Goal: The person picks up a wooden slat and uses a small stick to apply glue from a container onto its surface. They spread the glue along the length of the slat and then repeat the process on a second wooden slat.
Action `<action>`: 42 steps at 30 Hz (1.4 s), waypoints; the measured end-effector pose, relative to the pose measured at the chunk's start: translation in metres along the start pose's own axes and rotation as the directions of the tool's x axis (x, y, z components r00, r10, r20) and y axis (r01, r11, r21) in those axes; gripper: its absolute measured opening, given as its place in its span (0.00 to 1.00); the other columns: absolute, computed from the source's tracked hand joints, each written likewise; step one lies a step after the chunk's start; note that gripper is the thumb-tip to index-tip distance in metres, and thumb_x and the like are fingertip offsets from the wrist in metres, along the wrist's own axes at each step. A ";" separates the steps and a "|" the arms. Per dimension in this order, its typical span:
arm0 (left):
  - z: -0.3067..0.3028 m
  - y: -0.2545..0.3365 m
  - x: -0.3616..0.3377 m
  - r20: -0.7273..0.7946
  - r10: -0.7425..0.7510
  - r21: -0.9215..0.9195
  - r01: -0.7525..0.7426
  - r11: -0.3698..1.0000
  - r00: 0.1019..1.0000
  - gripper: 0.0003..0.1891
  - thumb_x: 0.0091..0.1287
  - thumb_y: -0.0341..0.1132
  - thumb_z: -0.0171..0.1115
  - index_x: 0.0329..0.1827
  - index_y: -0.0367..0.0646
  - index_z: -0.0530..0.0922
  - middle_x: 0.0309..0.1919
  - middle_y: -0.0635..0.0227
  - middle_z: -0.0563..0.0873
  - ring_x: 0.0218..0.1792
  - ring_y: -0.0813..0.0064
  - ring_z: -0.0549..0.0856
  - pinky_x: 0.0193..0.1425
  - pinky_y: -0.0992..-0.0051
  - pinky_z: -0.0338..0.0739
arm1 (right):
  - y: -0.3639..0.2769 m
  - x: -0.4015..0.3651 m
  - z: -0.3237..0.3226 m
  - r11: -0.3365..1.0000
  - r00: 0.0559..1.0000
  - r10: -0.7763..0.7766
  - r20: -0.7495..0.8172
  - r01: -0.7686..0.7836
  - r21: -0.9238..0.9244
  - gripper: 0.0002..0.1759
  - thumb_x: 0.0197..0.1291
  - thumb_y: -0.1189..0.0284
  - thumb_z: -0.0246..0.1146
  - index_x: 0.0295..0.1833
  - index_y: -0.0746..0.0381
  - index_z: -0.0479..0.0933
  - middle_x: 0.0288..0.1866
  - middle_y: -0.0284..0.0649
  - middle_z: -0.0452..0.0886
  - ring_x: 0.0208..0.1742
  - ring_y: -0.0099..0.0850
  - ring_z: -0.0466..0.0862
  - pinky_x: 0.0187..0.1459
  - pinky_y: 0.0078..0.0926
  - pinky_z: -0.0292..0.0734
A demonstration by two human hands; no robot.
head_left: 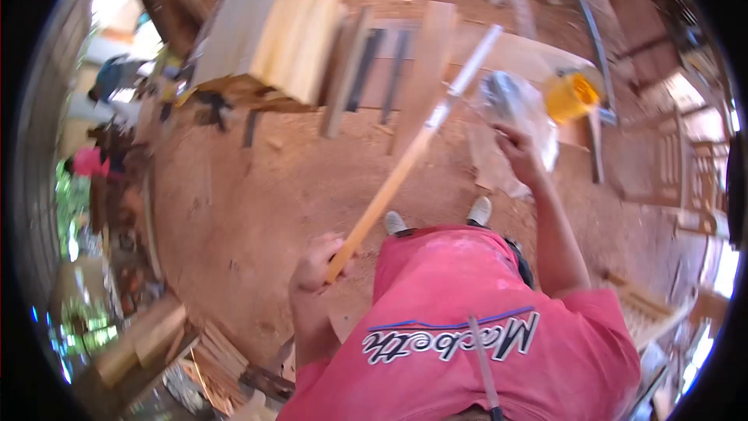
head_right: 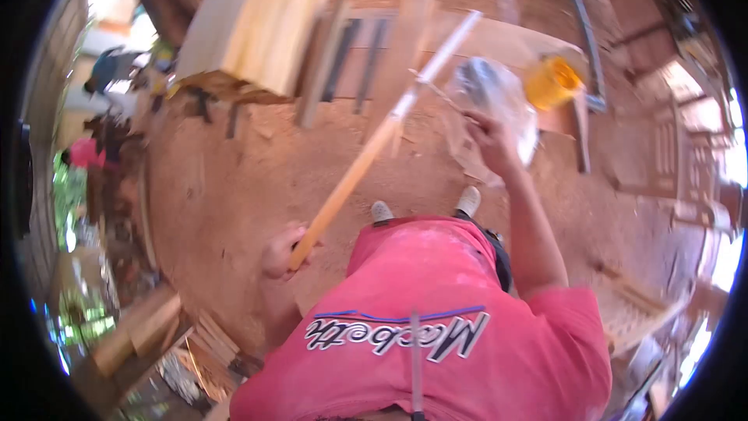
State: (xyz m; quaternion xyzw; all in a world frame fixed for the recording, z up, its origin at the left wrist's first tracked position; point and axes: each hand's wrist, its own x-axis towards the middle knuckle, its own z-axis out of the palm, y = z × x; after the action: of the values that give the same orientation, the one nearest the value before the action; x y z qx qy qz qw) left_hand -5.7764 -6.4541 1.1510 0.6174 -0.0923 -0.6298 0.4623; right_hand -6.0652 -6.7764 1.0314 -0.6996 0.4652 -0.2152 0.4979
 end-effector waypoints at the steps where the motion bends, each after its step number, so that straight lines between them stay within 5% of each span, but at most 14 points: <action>1: -0.005 -0.001 0.001 0.072 -0.001 0.047 -0.002 0.999 0.997 0.17 0.70 0.40 0.47 0.43 0.33 0.77 0.27 0.63 0.80 0.20 0.79 0.77 0.21 0.80 0.69 | 0.000 0.006 0.002 0.999 0.999 -0.041 -0.004 0.041 0.014 0.17 0.65 0.73 0.59 0.59 0.63 0.78 0.32 0.31 0.79 0.32 0.18 0.72 0.35 0.20 0.70; 3: -0.017 -0.004 0.003 0.062 0.029 0.058 -0.033 0.998 0.998 0.18 0.71 0.41 0.49 0.46 0.33 0.77 0.33 0.63 0.83 0.23 0.79 0.79 0.23 0.82 0.72 | -0.014 0.007 -0.005 0.994 0.995 -0.098 0.034 0.096 0.059 0.18 0.65 0.75 0.59 0.60 0.64 0.78 0.32 0.31 0.78 0.32 0.17 0.73 0.36 0.18 0.70; 5: -0.018 -0.008 0.008 0.294 -0.009 0.009 0.007 1.000 0.956 0.17 0.70 0.41 0.52 0.42 0.33 0.78 0.28 0.66 0.82 0.23 0.80 0.80 0.24 0.82 0.73 | -0.027 0.002 -0.008 0.981 0.992 -0.123 0.034 0.116 0.152 0.18 0.66 0.76 0.58 0.61 0.65 0.76 0.33 0.31 0.78 0.33 0.17 0.74 0.37 0.17 0.71; 9: 0.006 -0.004 0.001 0.139 0.056 -0.136 -0.037 0.990 0.989 0.16 0.70 0.39 0.54 0.43 0.31 0.78 0.26 0.65 0.82 0.22 0.80 0.79 0.23 0.81 0.73 | -0.017 -0.006 -0.003 0.906 0.995 -0.103 0.002 0.093 0.412 0.20 0.68 0.75 0.57 0.65 0.65 0.72 0.37 0.32 0.79 0.32 0.19 0.76 0.33 0.16 0.71; 12: -0.004 -0.016 0.006 0.225 0.063 -0.152 -0.029 0.988 0.972 0.15 0.73 0.40 0.52 0.43 0.33 0.78 0.27 0.67 0.81 0.21 0.83 0.78 0.22 0.84 0.71 | -0.009 -0.011 -0.001 0.922 0.999 -0.008 0.032 -0.005 0.387 0.21 0.70 0.73 0.56 0.66 0.65 0.71 0.37 0.32 0.79 0.31 0.18 0.75 0.31 0.16 0.70; 15: 0.000 -0.019 0.010 0.367 0.035 -0.363 0.108 0.926 0.929 0.16 0.73 0.41 0.50 0.36 0.35 0.77 0.24 0.70 0.78 0.19 0.85 0.76 0.18 0.86 0.67 | 0.014 -0.006 0.006 0.939 0.999 0.048 0.026 -0.054 0.340 0.22 0.69 0.71 0.57 0.67 0.65 0.70 0.36 0.30 0.78 0.31 0.17 0.74 0.31 0.15 0.69; 23: -0.007 -0.007 0.017 0.354 0.077 -0.393 0.073 0.917 0.932 0.21 0.74 0.44 0.46 0.30 0.34 0.72 0.20 0.66 0.72 0.11 0.86 0.68 0.12 0.86 0.63 | -0.001 0.009 -0.006 0.999 0.999 -0.011 -0.036 0.012 0.036 0.19 0.66 0.69 0.60 0.60 0.63 0.78 0.36 0.36 0.84 0.38 0.21 0.77 0.42 0.21 0.73; 26: -0.006 -0.001 0.013 0.294 0.081 -0.396 0.044 0.917 0.952 0.21 0.74 0.44 0.45 0.30 0.33 0.71 0.20 0.64 0.71 0.12 0.84 0.69 0.12 0.86 0.63 | -0.011 0.001 -0.003 0.994 0.997 -0.081 0.009 0.080 0.076 0.17 0.66 0.69 0.60 0.59 0.61 0.79 0.41 0.39 0.85 0.41 0.23 0.79 0.46 0.25 0.75; 30: -0.003 -0.003 0.018 0.313 0.117 -0.425 0.029 0.905 0.943 0.21 0.74 0.44 0.46 0.30 0.33 0.70 0.21 0.63 0.71 0.12 0.83 0.69 0.13 0.85 0.64 | -0.044 -0.037 -0.008 0.998 0.951 0.058 0.304 -0.063 0.008 0.17 0.66 0.72 0.62 0.59 0.62 0.78 0.43 0.34 0.83 0.44 0.22 0.78 0.49 0.23 0.74; 32: 0.003 -0.002 0.021 0.309 0.133 -0.425 0.011 0.905 0.942 0.21 0.74 0.44 0.46 0.30 0.33 0.70 0.21 0.63 0.71 0.12 0.83 0.69 0.13 0.85 0.64 | -0.046 -0.046 -0.003 0.993 0.899 -0.099 0.427 0.058 0.107 0.18 0.66 0.73 0.62 0.60 0.62 0.78 0.41 0.32 0.82 0.43 0.21 0.78 0.48 0.21 0.74; 33: 0.009 -0.001 0.024 0.295 0.115 -0.436 0.026 0.900 0.948 0.20 0.74 0.43 0.46 0.30 0.33 0.70 0.21 0.63 0.71 0.12 0.82 0.69 0.14 0.85 0.64 | -0.040 -0.046 0.004 0.971 0.906 0.008 0.424 -0.108 0.213 0.19 0.66 0.72 0.62 0.62 0.59 0.77 0.38 0.29 0.80 0.41 0.19 0.77 0.45 0.20 0.74; 38: 0.024 -0.004 0.040 0.351 0.122 -0.521 0.085 0.850 0.928 0.18 0.76 0.42 0.44 0.36 0.33 0.70 0.23 0.63 0.71 0.14 0.81 0.70 0.15 0.83 0.63 | -0.011 -0.024 0.037 0.843 0.990 0.071 0.121 -0.124 0.523 0.19 0.66 0.70 0.63 0.62 0.56 0.78 0.35 0.23 0.78 0.33 0.17 0.73 0.38 0.18 0.71; 41: 0.031 -0.001 0.043 0.288 0.093 -0.487 0.062 0.871 0.953 0.20 0.74 0.42 0.46 0.30 0.34 0.70 0.22 0.63 0.72 0.14 0.82 0.70 0.14 0.84 0.63 | -0.004 -0.035 0.040 0.960 0.995 0.087 0.056 -0.099 0.260 0.18 0.64 0.71 0.64 0.60 0.57 0.79 0.34 0.25 0.78 0.34 0.19 0.74 0.38 0.20 0.73; 42: 0.031 -0.003 0.043 0.291 0.095 -0.490 0.063 0.869 0.952 0.20 0.74 0.42 0.47 0.29 0.34 0.70 0.22 0.63 0.72 0.14 0.82 0.70 0.14 0.84 0.62 | -0.009 -0.048 0.028 0.987 0.993 -0.092 0.075 0.081 0.138 0.18 0.63 0.72 0.64 0.59 0.58 0.80 0.35 0.29 0.80 0.34 0.19 0.75 0.39 0.20 0.73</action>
State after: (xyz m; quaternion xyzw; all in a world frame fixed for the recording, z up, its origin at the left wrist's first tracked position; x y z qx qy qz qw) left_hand -5.7963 -6.4967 1.1264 0.3727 -0.0039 -0.7163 0.5899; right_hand -6.0619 -6.7204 1.0359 -0.6919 0.3981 -0.2390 0.5529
